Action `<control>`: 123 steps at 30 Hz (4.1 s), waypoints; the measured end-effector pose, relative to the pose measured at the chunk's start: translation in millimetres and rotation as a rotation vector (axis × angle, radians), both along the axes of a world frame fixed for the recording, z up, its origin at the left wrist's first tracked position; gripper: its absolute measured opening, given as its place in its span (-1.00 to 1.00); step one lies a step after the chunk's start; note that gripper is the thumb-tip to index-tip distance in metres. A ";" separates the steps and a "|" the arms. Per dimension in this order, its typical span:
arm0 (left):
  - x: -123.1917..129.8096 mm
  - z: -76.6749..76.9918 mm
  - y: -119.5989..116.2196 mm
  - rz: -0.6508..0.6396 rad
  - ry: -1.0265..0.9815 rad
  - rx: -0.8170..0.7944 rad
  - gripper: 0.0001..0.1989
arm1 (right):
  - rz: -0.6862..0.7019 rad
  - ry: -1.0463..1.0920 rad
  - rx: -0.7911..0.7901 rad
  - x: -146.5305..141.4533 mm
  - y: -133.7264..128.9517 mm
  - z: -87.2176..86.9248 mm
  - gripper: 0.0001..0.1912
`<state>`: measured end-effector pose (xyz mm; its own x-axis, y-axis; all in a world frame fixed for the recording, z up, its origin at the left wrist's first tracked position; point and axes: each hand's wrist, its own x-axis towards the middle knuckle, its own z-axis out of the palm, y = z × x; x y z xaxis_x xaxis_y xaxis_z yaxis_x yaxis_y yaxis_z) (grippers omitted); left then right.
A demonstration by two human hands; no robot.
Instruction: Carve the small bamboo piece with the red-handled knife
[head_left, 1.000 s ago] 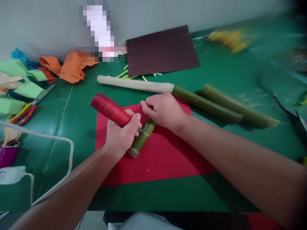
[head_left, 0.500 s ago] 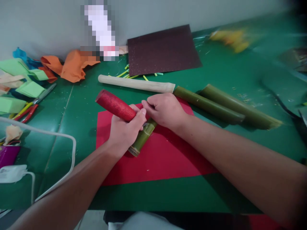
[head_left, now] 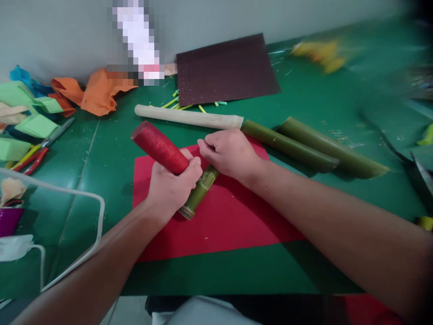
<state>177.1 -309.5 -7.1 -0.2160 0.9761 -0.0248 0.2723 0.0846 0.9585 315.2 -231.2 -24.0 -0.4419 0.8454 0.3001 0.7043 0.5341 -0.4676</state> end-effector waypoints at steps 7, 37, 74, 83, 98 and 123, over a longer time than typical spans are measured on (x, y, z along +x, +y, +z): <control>-5.2 -1.1 -2.0 -0.006 -0.009 -0.003 -0.77 | -0.005 -0.025 0.014 -0.5 0.7 0.2 -0.54; 2.1 -3.8 7.0 -0.002 -0.065 0.043 -0.78 | 0.058 0.032 0.027 0.5 -0.2 -1.9 -0.54; -1.2 2.0 4.3 -0.040 0.008 -0.046 -0.76 | 0.003 -0.038 0.013 0.3 0.7 -0.3 -0.53; -7.8 2.3 -2.4 -0.046 -0.010 -0.050 -0.74 | -0.022 -0.048 0.012 -1.3 -0.1 1.6 -0.54; -1.7 0.7 3.3 0.002 -0.131 0.046 -0.74 | 0.066 0.048 0.046 1.9 -1.3 -1.4 -0.53; 3.3 -0.5 -1.0 0.009 -0.006 0.002 -0.76 | 0.012 0.027 0.016 1.4 -0.7 0.6 -0.53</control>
<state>180.4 -310.5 -7.6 -0.2249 0.9741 -0.0236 0.2662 0.0848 0.9602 316.6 -231.8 -23.3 -0.4435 0.8350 0.3255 0.6853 0.5501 -0.4772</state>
